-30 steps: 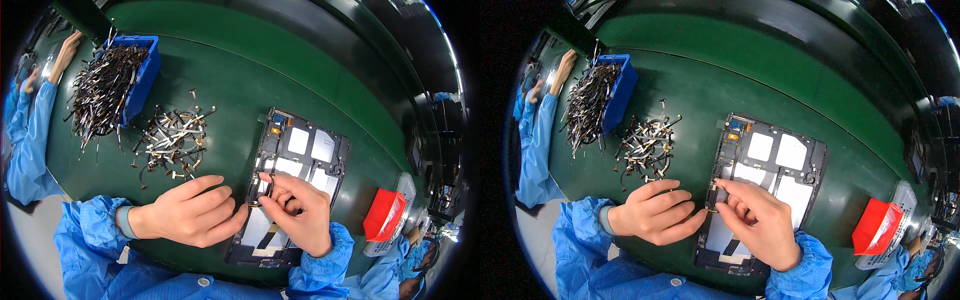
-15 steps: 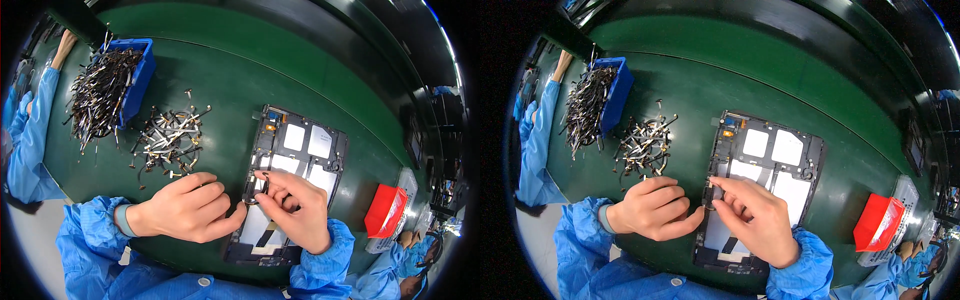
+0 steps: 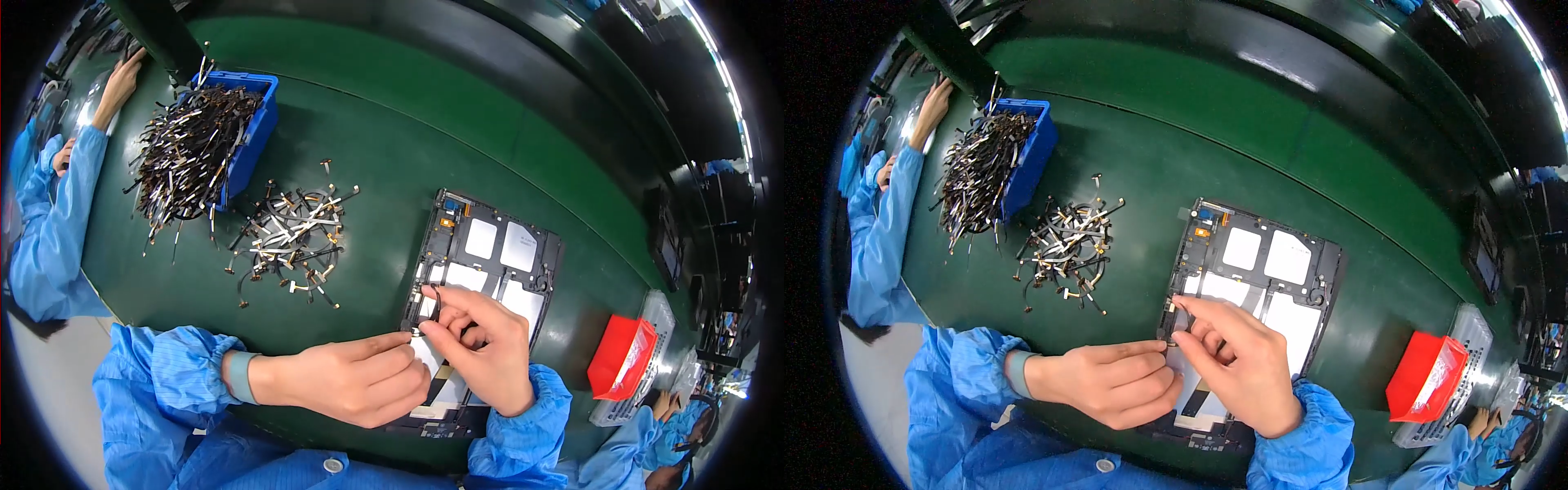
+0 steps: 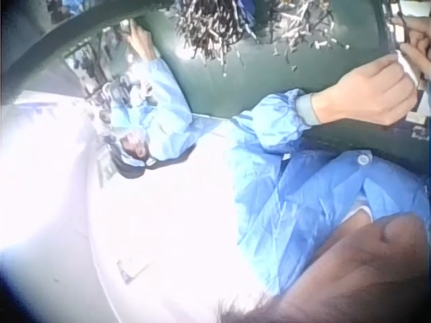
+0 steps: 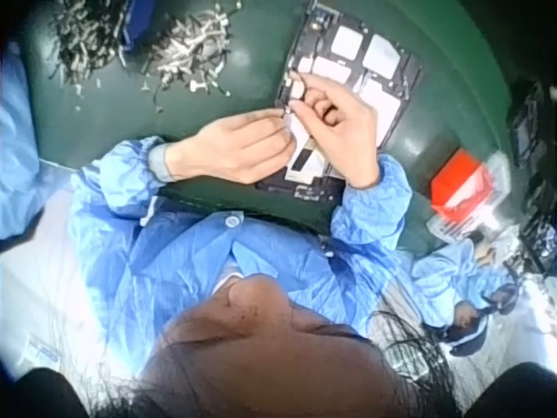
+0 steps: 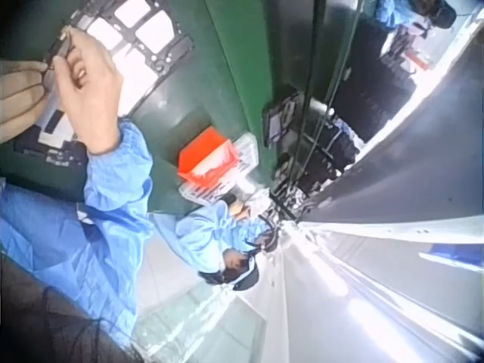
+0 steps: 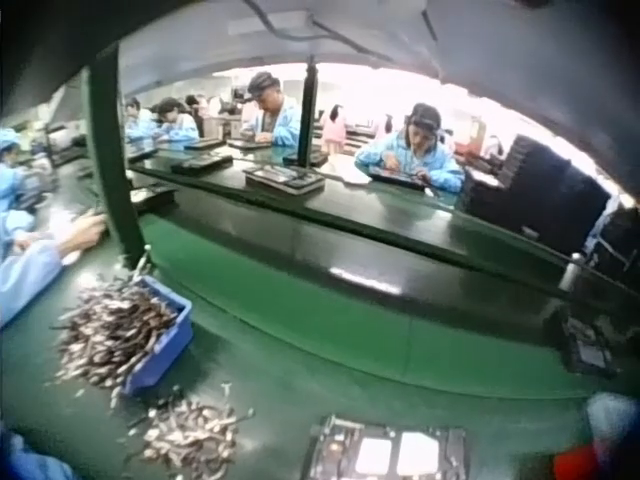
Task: The person installs ribbon cables by hand, connecting electronic components within tablet frames on an assembly line.
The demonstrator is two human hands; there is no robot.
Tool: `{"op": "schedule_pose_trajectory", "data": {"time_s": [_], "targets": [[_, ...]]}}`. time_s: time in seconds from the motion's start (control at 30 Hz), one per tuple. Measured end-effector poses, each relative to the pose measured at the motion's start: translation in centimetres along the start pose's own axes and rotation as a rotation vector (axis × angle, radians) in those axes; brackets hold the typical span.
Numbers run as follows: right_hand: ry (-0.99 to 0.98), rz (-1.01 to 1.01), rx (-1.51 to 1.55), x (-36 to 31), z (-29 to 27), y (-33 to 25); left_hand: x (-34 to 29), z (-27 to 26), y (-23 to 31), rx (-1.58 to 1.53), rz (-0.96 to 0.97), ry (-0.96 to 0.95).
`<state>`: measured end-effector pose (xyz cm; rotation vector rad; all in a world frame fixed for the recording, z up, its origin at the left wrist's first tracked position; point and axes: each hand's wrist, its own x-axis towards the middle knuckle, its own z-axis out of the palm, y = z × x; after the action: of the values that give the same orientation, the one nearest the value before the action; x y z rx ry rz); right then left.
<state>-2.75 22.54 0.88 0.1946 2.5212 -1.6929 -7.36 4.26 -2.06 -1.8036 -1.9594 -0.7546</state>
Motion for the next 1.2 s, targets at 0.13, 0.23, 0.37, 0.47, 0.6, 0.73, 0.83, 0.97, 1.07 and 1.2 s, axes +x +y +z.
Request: {"op": "schedule_pose_trajectory", "data": {"time_s": [0.13, 0.23, 0.37, 0.47, 0.6, 0.73, 0.83, 0.97, 1.07, 1.2], "targets": [[0.037, 0.112, 0.146, 0.2, -0.5, 0.4, 0.4, 0.2, 0.5, 0.056, -0.01, -0.041], [0.038, 0.051, 0.031, 1.2, -1.2, 0.6, 0.4, 0.3, 0.6, 0.064, -0.004, -0.039], [0.053, 0.085, 0.121, 1.5, -1.1, 0.3, 0.7, 0.0, 0.2, 0.132, -0.046, -0.035], [0.055, 0.051, 0.097, 1.4, -1.1, 0.6, 0.7, 0.1, 0.2, 0.154, -0.074, -0.072], [0.054, 0.018, 0.058, 1.3, -1.1, 0.9, 0.6, -0.1, 0.2, 0.196, -0.057, -0.113], [0.082, 0.041, 0.072, 1.3, -1.0, 0.9, 0.7, -0.1, 0.0, 0.19, -0.052, -0.117], [0.133, 0.058, 0.111, 1.7, -0.8, 0.9, 0.7, 0.1, 0.0, 0.224, -0.023, -0.122], [0.172, 0.083, 0.099, 2.1, -0.8, 0.5, 0.6, 0.4, 0.4, 0.198, -0.083, -0.098], [0.178, 0.089, 0.085, 2.1, -0.8, 0.5, 0.6, 0.5, 0.4, 0.198, -0.094, -0.089], [0.184, 0.058, 0.04, 2.1, -0.8, 0.6, 0.5, 0.5, 0.5, 0.194, -0.094, -0.09]]}}
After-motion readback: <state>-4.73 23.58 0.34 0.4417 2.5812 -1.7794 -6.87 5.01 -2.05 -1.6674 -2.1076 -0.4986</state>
